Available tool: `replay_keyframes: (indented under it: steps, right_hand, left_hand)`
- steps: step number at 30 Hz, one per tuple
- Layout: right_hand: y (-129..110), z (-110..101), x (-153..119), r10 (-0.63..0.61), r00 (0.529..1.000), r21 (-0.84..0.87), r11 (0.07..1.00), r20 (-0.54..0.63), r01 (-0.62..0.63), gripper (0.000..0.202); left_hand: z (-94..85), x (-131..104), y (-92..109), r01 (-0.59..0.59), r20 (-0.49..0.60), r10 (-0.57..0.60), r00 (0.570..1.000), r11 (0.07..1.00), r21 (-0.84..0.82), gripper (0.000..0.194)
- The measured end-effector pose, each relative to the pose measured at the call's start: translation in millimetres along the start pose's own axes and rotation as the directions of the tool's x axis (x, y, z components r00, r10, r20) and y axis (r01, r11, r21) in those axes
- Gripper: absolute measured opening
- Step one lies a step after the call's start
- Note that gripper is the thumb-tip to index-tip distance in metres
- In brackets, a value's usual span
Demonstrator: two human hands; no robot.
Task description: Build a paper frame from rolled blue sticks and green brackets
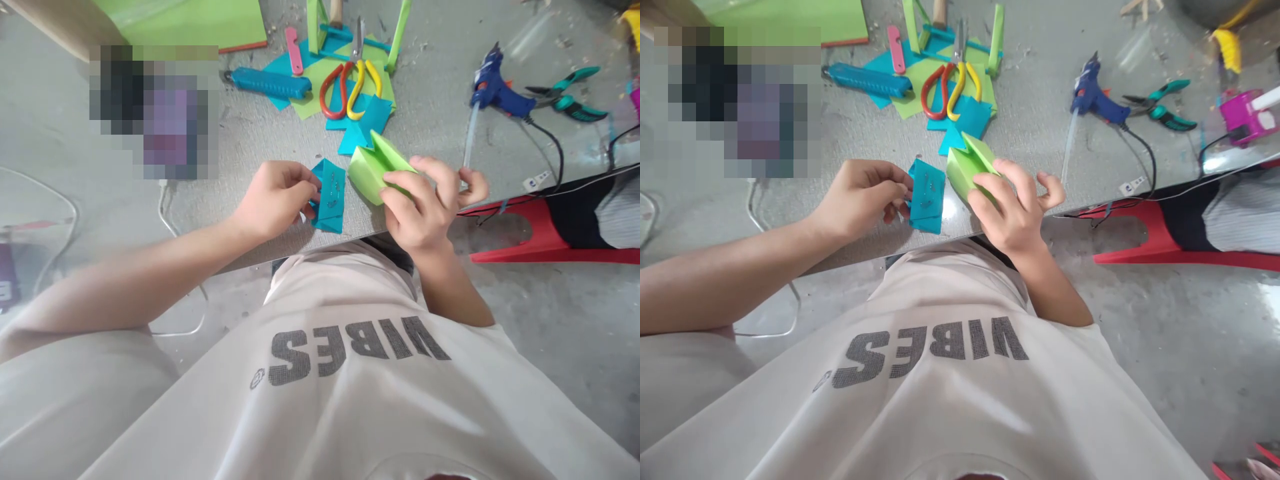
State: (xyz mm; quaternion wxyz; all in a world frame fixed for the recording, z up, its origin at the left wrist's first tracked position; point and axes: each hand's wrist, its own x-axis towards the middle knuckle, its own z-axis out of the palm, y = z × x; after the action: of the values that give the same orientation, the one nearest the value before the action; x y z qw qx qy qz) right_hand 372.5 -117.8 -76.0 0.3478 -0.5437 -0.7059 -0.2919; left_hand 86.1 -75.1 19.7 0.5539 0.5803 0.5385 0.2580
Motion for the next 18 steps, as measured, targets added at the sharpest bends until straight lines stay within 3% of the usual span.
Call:
replay_keyframes:
  steps: [1,3,7,18]
  right_hand:
    - [1.6,2.2,-6.9,0.059,0.993,-0.044,0.998,0.104,-0.055,0.041]
    - [2.9,7.6,-18.7,0.096,0.983,-0.077,0.993,0.155,-0.085,0.039]
    - [-4.4,12.7,-24.0,0.042,0.999,0.010,0.999,0.030,-0.042,0.031]
    - [-24.5,4.4,-26.0,0.122,0.992,0.082,0.989,0.034,-0.124,0.031]
  left_hand:
    - [0.8,-0.7,4.0,0.033,0.018,-0.034,0.999,0.999,0.014,0.014]
    - [2.2,-0.9,9.1,0.065,0.041,-0.066,0.997,0.998,0.024,0.013]
    - [4.1,0.9,11.0,0.078,0.066,-0.076,0.995,0.997,-0.020,0.019]
    - [6.6,4.4,7.4,0.126,0.125,-0.105,0.987,0.976,-0.177,0.028]
